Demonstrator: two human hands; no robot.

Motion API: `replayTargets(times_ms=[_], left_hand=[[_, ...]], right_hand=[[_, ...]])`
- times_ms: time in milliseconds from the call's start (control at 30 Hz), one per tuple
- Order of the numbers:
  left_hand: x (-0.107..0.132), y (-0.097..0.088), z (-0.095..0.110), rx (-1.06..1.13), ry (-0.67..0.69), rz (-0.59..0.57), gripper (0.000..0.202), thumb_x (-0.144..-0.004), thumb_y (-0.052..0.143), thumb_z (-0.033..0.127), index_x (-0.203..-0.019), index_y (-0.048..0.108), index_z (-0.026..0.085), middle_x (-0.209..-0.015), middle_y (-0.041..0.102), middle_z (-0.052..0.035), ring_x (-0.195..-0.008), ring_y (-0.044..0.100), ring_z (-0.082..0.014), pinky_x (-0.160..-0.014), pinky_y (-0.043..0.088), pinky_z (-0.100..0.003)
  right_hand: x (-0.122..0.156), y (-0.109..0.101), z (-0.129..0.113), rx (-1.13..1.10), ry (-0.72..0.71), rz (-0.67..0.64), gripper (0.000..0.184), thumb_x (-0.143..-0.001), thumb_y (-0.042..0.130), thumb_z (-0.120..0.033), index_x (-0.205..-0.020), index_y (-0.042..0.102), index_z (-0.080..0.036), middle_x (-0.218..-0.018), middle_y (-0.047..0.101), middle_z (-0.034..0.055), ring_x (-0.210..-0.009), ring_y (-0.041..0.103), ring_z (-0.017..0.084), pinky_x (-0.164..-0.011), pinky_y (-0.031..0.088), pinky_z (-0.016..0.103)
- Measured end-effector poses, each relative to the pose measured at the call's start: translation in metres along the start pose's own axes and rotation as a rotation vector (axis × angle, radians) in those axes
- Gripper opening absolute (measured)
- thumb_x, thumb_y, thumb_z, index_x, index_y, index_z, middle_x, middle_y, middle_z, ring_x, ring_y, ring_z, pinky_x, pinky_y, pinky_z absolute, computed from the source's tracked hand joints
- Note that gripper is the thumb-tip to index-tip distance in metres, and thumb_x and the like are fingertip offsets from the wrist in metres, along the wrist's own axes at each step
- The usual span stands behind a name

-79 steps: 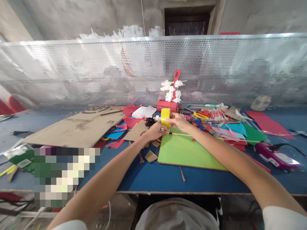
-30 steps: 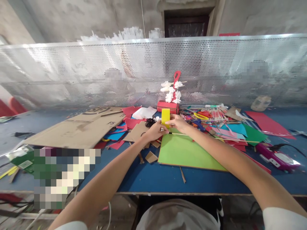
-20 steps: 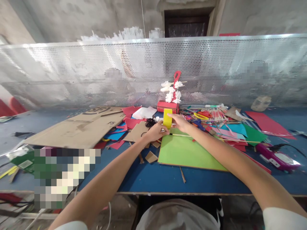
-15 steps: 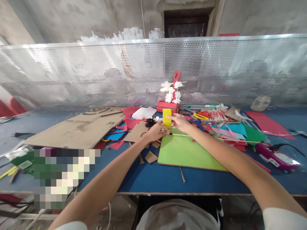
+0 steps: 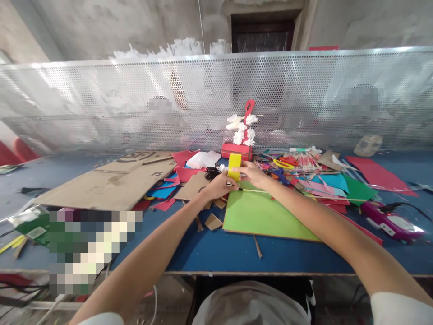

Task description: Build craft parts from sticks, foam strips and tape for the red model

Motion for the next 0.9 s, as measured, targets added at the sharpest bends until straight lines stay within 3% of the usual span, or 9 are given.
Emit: replayTargets(times_ms=[100,300,467,567,733,900], left_hand=[[0.000,-0.001,0.002,-0.011,0.004,-0.002,0.029,-0.084,0.071,0.046,-0.082,0.080,0.019,-0.112,0.065,-0.0095,-0.092,0.064,-0.0209,-0.090,0.052,-0.034],[0.001,-0.002,0.005,-0.015,0.021,-0.013,0.029,-0.085,0.069,0.046,-0.083,0.080,0.019,-0.110,0.064,-0.0095,-0.093,0.064,-0.0211,-0.092,0.051,-0.034],[0.001,-0.001,0.004,-0.025,0.018,-0.016,0.029,-0.085,0.069,0.046,-0.085,0.080,0.019,-0.110,0.064,-0.0094,-0.092,0.063,-0.0209,-0.092,0.051,-0.034],[0.001,-0.001,0.003,-0.007,0.008,-0.001,0.032,-0.085,0.069,0.049,-0.085,0.080,0.019,-0.110,0.064,-0.0100,-0.092,0.063,-0.0212,-0.092,0.051,-0.034],[0.000,-0.001,0.003,0.010,0.016,0.022,0.036,-0.084,0.069,0.053,-0.082,0.080,0.018,-0.110,0.065,-0.0106,-0.095,0.063,-0.0223,-0.093,0.051,-0.035],[0.000,-0.001,0.002,0.016,0.020,0.015,0.036,-0.084,0.070,0.053,-0.082,0.080,0.018,-0.111,0.065,-0.0104,-0.093,0.063,-0.0215,-0.094,0.050,-0.035]], right_hand=[[0.000,0.000,0.001,-0.016,0.019,-0.009,0.027,-0.071,0.083,-0.027,-0.094,0.069,-0.019,-0.088,0.073,0.0040,-0.064,0.061,0.011,-0.049,0.050,0.019],[0.000,0.001,-0.002,-0.090,0.053,-0.035,0.020,-0.078,0.078,-0.033,-0.087,0.069,-0.017,-0.083,0.073,0.0053,-0.062,0.060,0.010,-0.037,0.033,0.015],[-0.002,-0.003,-0.001,-0.102,0.049,-0.020,0.022,-0.082,0.075,-0.038,-0.083,0.068,-0.017,-0.083,0.072,0.0064,-0.066,0.062,0.012,-0.042,0.040,0.016],[-0.001,-0.001,-0.004,-0.077,0.013,-0.008,0.021,-0.077,0.080,-0.034,-0.084,0.069,-0.017,-0.084,0.072,0.0056,-0.065,0.060,0.011,-0.046,0.043,0.016],[0.001,0.004,-0.011,0.004,-0.068,0.018,0.027,-0.067,0.085,-0.026,-0.087,0.069,-0.017,-0.081,0.072,0.0028,-0.058,0.054,0.008,-0.048,0.041,0.016],[-0.001,0.002,-0.005,-0.009,-0.042,0.049,0.025,-0.069,0.082,-0.032,-0.082,0.067,-0.017,-0.075,0.069,0.0028,-0.058,0.054,0.009,-0.043,0.036,0.018]])
Point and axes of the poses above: each hand's wrist, its own x-axis away from the middle knuckle, its own y-axis out of the palm, z = x × y, the point moved 9 cm from there along -x, towards the middle knuckle
